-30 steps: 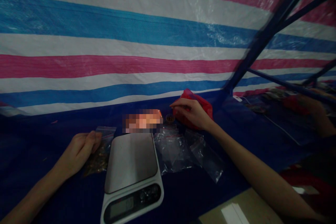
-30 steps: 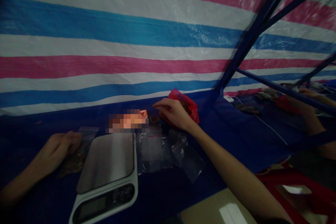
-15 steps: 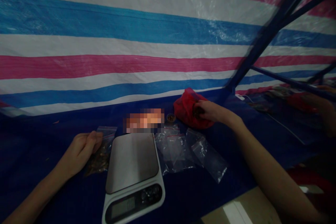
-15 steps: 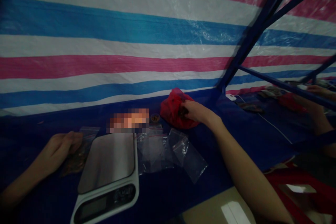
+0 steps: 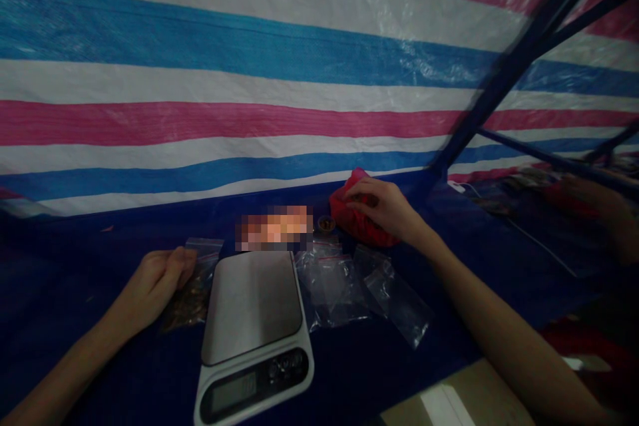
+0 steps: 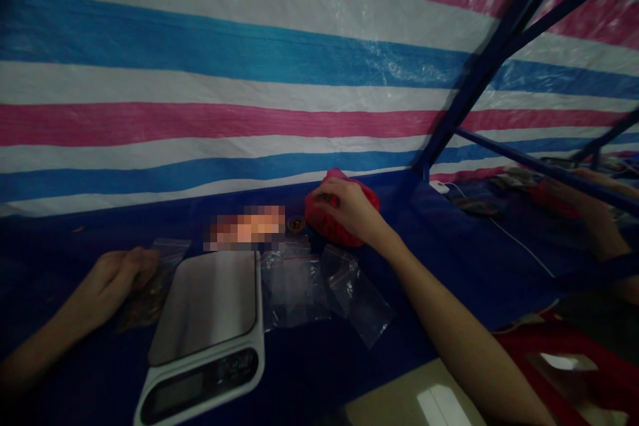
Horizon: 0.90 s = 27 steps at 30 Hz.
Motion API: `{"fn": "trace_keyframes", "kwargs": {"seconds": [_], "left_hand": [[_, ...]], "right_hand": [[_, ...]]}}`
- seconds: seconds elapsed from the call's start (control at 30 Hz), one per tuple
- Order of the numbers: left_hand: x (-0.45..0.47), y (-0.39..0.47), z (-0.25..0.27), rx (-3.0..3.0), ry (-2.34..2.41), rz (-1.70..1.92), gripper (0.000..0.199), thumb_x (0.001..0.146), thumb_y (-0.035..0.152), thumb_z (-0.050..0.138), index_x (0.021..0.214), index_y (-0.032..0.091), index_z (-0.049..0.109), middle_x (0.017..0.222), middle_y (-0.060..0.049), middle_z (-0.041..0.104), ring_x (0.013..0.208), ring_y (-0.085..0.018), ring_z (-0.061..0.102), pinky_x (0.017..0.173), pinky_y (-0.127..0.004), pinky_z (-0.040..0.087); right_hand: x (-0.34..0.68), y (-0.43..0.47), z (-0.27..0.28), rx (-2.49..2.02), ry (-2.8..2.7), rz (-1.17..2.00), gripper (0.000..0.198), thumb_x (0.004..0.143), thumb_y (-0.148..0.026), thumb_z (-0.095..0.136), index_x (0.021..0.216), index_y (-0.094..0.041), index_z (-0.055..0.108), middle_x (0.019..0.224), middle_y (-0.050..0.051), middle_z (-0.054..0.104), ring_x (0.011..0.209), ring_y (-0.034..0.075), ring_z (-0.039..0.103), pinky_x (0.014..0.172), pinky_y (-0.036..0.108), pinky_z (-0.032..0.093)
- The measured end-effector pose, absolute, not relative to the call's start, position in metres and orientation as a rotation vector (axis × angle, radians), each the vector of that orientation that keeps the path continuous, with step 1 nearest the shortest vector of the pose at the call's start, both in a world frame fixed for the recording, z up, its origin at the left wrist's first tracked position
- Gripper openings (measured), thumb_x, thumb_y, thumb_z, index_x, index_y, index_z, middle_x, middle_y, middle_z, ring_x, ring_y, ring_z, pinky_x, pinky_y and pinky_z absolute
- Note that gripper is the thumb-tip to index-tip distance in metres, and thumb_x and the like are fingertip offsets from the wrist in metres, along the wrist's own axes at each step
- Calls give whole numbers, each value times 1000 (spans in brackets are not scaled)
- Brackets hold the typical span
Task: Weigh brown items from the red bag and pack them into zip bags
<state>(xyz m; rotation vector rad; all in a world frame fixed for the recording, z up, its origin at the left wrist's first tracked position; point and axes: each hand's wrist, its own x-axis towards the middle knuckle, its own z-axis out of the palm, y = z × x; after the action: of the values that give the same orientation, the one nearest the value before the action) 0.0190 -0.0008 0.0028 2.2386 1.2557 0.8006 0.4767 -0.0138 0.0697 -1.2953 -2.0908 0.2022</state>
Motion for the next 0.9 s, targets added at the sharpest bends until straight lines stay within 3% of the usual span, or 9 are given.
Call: {"fn": "trace_keyframes", "kwargs": {"seconds": [0.17, 0.53, 0.77, 0.9], "left_hand": [[23, -2, 6, 2240, 1250, 801, 62, 106, 48, 24, 51, 24, 39, 48, 2, 41, 42, -13, 42, 49, -29, 36], [24, -3, 7, 2235, 1303, 774, 64, 105, 51, 24, 49, 24, 39, 47, 2, 42, 42, -13, 41, 49, -28, 36], [25, -3, 7, 2242, 1306, 771, 63, 104, 51, 24, 49, 24, 39, 46, 2, 41, 42, -13, 40, 48, -28, 36], [26, -3, 8, 2251, 1297, 768, 64, 105, 51, 22, 49, 23, 39, 48, 2, 41, 43, -13, 42, 50, -29, 36]], "right_hand": [[440, -16, 57, -1211, -2183, 420, 10, 93, -16, 70, 98, -21, 77, 100, 5, 73, 92, 18, 68, 86, 32, 52], [436, -14, 55, -1176, -2236, 499, 15, 93, -19, 74, 107, -22, 79, 102, 5, 71, 91, 17, 67, 84, 31, 52], [460, -13, 71, -1218, -2116, 320, 15, 97, -21, 64, 99, -22, 79, 103, 6, 79, 97, 21, 71, 91, 35, 54], [505, -14, 84, -1448, -2157, 217, 17, 97, -24, 63, 97, -21, 80, 95, 6, 80, 86, 23, 73, 80, 35, 54]]}}
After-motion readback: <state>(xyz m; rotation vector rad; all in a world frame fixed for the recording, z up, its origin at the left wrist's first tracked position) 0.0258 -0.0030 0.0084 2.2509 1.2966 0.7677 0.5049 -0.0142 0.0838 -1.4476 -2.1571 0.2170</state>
